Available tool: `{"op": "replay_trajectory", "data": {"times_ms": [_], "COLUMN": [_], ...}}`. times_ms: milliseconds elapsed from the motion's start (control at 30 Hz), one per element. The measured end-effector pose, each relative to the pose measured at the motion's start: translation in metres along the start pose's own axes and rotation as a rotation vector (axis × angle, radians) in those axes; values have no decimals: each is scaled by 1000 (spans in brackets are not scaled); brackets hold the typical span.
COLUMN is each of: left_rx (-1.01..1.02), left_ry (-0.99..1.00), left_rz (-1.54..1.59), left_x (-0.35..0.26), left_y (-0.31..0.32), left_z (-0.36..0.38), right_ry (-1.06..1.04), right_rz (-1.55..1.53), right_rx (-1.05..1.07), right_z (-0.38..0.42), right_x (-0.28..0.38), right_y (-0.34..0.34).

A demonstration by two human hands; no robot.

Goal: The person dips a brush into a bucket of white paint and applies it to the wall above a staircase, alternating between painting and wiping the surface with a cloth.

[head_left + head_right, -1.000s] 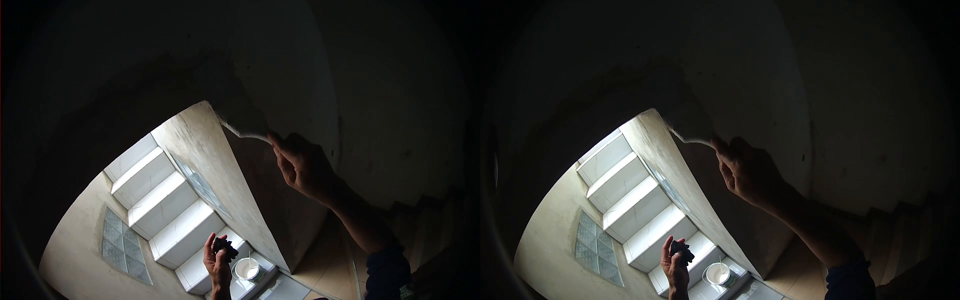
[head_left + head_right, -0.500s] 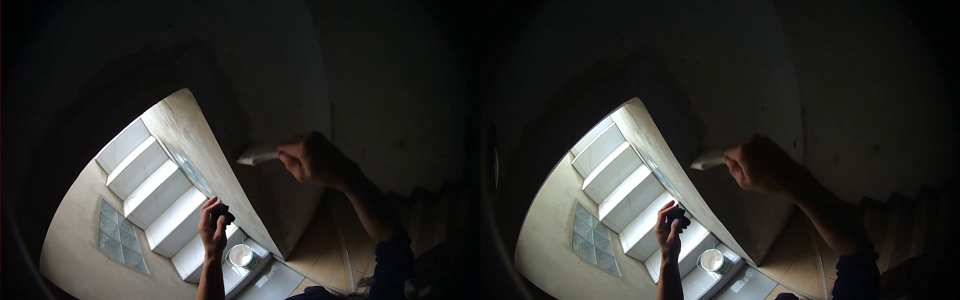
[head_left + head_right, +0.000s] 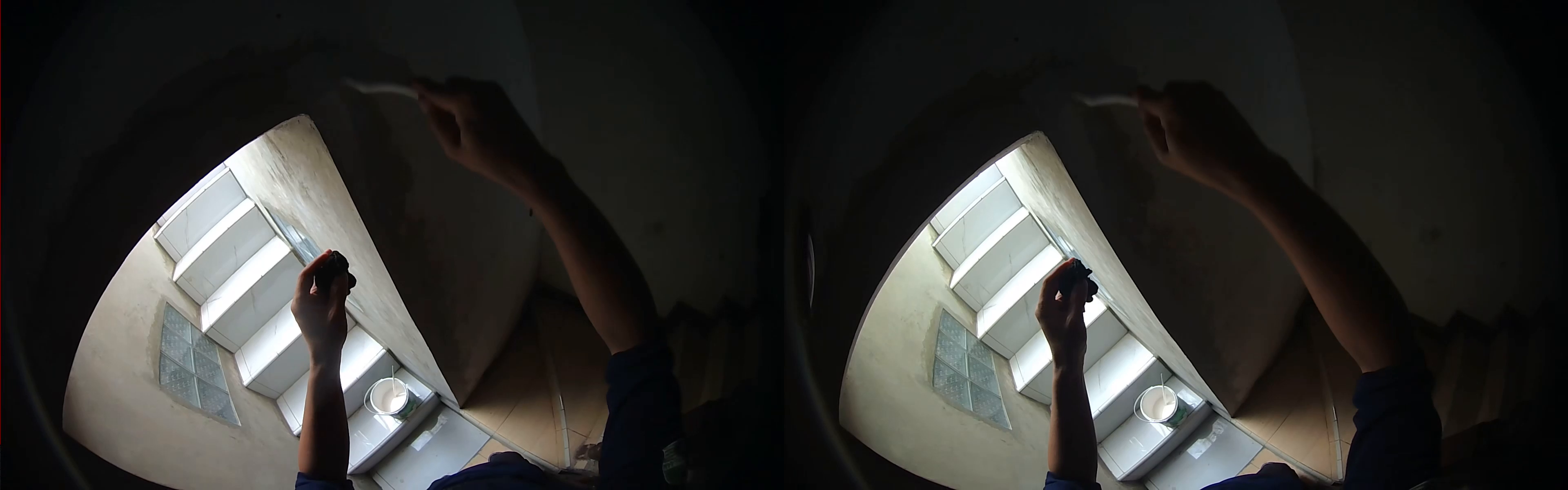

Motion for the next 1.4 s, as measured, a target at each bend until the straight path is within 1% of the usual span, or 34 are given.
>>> {"op": "replay_trajectory", "data": {"times_ms": [33,100,167,200,233,267,333,367,433,500,567,633,733,767,867,900,933,1000,1033,1067,1133,1200,1233,1333,1400], "left_rx": [2,-1,-5,-19,-29,-40,0,13,24,15,5,2,-32,-71,-34,-38,-15,-2,21,42,5,-116,-131,19,69], "left_ry": [-7,-14,-34,-22,-10,4,7,-1,10,60,83,140,147,158,184,238,230,276,378,385,561,893,918,1141,1219], "left_rz": [-8,-8,-2,-17,-31,-43,-34,-19,-12,-26,31,40,29,57,30,95,107,187,281,145,-343,-495,-359,-523,-590], "left_x": [-1,0,6,6,6,6,9,10,4,-13,-36,-54,-75,-81,-93,-103,-111,-133,-149,-171,-214,-261,-274,-331,-340], "left_y": [0,2,6,7,10,12,16,17,17,14,12,5,-4,-6,-13,-16,-18,-20,-20,-19,-10,-17,-34,-44,-45], "left_z": [0,-2,0,0,0,0,0,0,-2,-10,-14,-18,-17,-15,-9,-6,-3,-1,-1,-1,7,24,33,61,72], "right_ry": [51,190,265,289,315,321,339,317,267,233,202,182,165,143,121,131,140,199,200,207,320,397,417,448,467], "right_rz": [-24,-161,-227,-235,-240,-246,-259,-275,-315,-320,-289,-174,-143,-147,-139,-127,-116,-109,-152,-202,-282,-304,-289,-285,-264], "right_rx": [22,146,226,307,389,424,494,513,550,474,305,124,15,14,40,70,105,206,250,306,306,300,291,246,243], "right_z": [29,89,152,177,198,211,225,221,185,130,75,29,-20,-23,-11,10,31,72,100,127,138,138,135,120,108], "right_x": [6,15,27,35,39,39,40,39,36,34,27,17,11,15,21,28,37,46,46,43,33,26,23,21,21], "right_y": [13,26,38,43,46,45,41,39,24,3,-22,-39,-48,-44,-15,-4,3,10,13,17,4,-13,-22,-44,-50]}}
Point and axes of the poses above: each hand's wrist, its own z-axis away from the middle knuckle, its own y-axis out of the palm, x = y × z, the point moved 10 cm from there along -z, towards the middle knuckle, and after that the axes turned 5 degrees about z, right-handed, at the moved point
